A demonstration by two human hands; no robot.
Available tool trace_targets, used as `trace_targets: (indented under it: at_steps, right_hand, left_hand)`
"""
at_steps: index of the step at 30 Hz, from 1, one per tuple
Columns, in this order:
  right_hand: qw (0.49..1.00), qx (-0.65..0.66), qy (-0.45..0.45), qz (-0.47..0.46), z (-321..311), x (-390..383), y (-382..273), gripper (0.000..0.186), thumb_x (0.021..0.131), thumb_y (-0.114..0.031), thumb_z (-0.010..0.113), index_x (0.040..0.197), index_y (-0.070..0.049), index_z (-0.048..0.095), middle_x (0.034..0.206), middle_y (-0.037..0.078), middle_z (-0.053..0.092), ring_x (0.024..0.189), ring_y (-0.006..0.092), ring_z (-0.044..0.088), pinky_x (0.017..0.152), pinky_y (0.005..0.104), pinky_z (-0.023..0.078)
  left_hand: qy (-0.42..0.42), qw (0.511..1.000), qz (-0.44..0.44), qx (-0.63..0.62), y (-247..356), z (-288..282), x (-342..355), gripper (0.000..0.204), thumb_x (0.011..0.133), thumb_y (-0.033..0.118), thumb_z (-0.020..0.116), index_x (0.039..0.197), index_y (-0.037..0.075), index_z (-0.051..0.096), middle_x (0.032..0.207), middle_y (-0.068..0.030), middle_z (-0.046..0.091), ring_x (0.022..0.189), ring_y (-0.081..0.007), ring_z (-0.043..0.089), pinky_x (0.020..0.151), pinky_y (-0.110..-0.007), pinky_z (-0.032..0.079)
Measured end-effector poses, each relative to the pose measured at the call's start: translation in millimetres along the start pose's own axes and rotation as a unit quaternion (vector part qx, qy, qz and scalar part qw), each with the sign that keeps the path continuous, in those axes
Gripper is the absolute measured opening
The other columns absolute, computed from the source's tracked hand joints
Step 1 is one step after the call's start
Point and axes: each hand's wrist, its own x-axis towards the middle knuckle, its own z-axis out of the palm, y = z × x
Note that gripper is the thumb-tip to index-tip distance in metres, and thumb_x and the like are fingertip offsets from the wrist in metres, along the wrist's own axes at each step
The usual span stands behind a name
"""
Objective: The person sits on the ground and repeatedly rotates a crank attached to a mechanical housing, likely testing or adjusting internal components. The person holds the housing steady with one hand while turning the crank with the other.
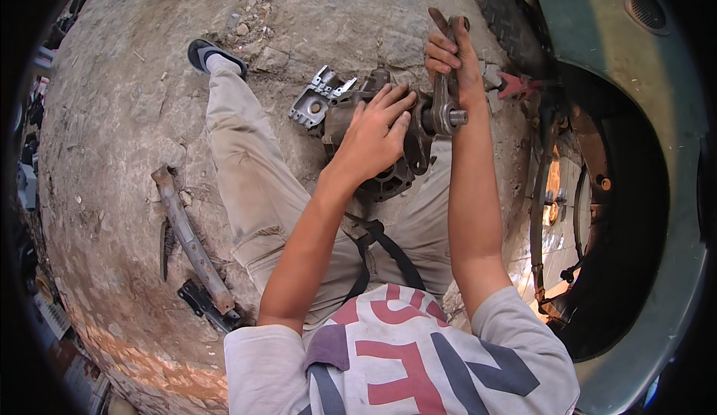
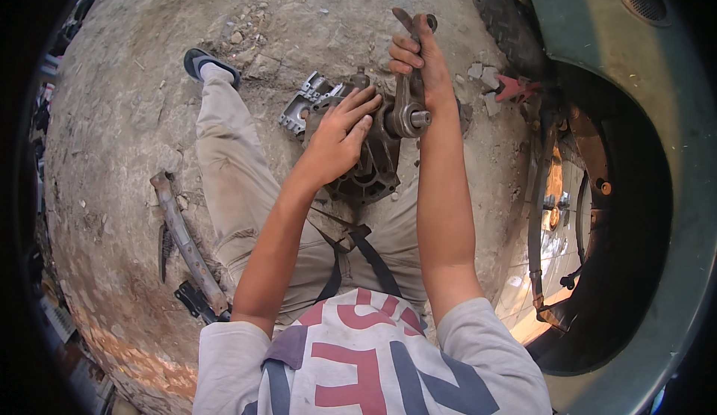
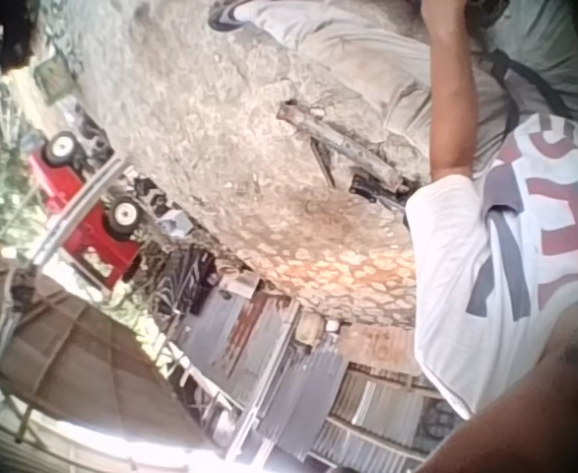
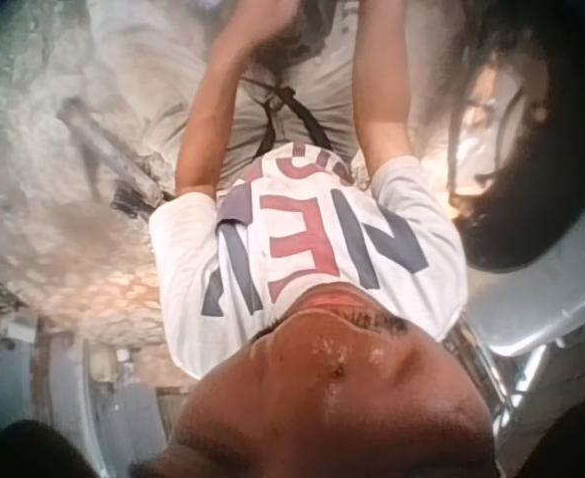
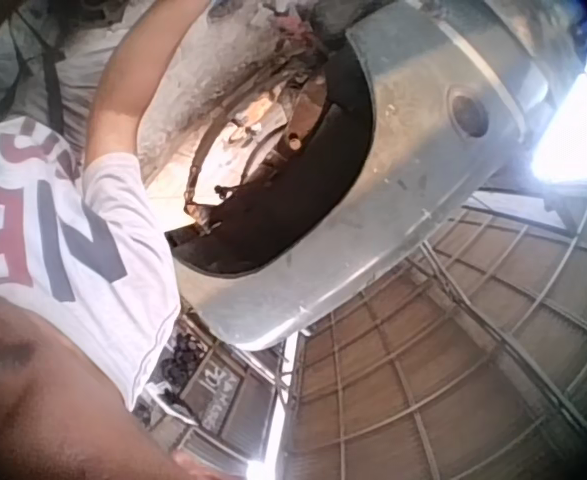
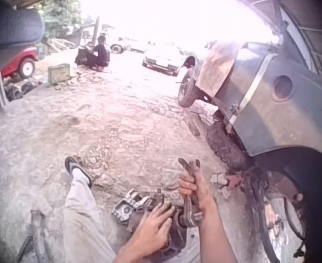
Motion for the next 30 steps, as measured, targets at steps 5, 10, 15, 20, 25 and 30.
trace_targets:
  at_steps: [5,10,15,20,25,30]
  right_hand:
    - [1.000,-0.016,0.002,-0.001,0,2,1,0.051,0.100,-0.044,0.059,0.133,-0.005,0.052,0.066,-0.007,0.037,0.050,0.0013,0.032,0.046,0.0196,0.030]
    - [1.000,-0.027,0.006,-0.005,1,-2,-1,0.051,0.100,-0.045,0.059,0.132,-0.005,0.052,0.066,-0.007,0.037,0.050,0.0011,0.032,0.047,0.0199,0.031]
    - [1.000,-0.028,0.006,-0.012,3,3,1,0.051,0.100,-0.045,0.060,0.132,-0.006,0.053,0.066,-0.007,0.037,0.050,0.0010,0.032,0.047,0.0199,0.031]
    - [1.000,-0.008,-0.008,0.007,-1,2,-2,0.051,0.098,-0.044,0.063,0.131,-0.007,0.053,0.067,-0.007,0.037,0.051,0.0010,0.033,0.048,0.0198,0.031]
    - [1.000,-0.008,-0.006,-0.003,-2,-2,1,0.051,0.097,-0.043,0.065,0.131,-0.007,0.053,0.068,-0.007,0.039,0.052,0.0009,0.035,0.049,0.0194,0.033]
    - [0.998,0.041,-0.047,0.013,-9,-2,1,0.051,0.097,-0.042,0.065,0.131,-0.007,0.052,0.069,-0.006,0.040,0.053,0.0013,0.036,0.050,0.0196,0.035]
  left_hand:
    - [0.015,1.000,0.010,-0.003,-1,2,4,0.040,0.100,0.014,0.049,0.138,0.004,0.057,0.154,-0.0146,0.045,0.146,-0.0353,0.034,0.119,-0.047,0.026]
    - [-0.008,1.000,0.004,-0.010,-2,-3,-2,0.041,0.101,0.015,0.049,0.140,0.003,0.056,0.154,-0.0146,0.044,0.147,-0.0350,0.034,0.119,-0.046,0.027]
    - [0.001,0.999,0.013,0.030,7,-4,5,0.041,0.102,0.016,0.047,0.139,0.003,0.056,0.154,-0.0142,0.044,0.146,-0.0334,0.034,0.118,-0.046,0.027]
    - [0.034,0.997,0.022,0.060,1,4,-2,0.041,0.103,0.017,0.046,0.140,0.002,0.055,0.152,-0.0149,0.047,0.144,-0.0330,0.039,0.118,-0.043,0.028]
    - [0.207,0.958,-0.071,-0.183,-10,18,-43,0.040,0.103,0.013,0.045,0.140,0.002,0.054,0.142,-0.0194,0.055,0.135,-0.0334,0.049,0.114,-0.039,0.034]
    - [0.198,0.967,-0.127,-0.101,-16,40,-98,0.041,0.103,0.012,0.044,0.142,0.002,0.052,0.141,-0.0221,0.054,0.133,-0.0358,0.049,0.114,-0.041,0.035]
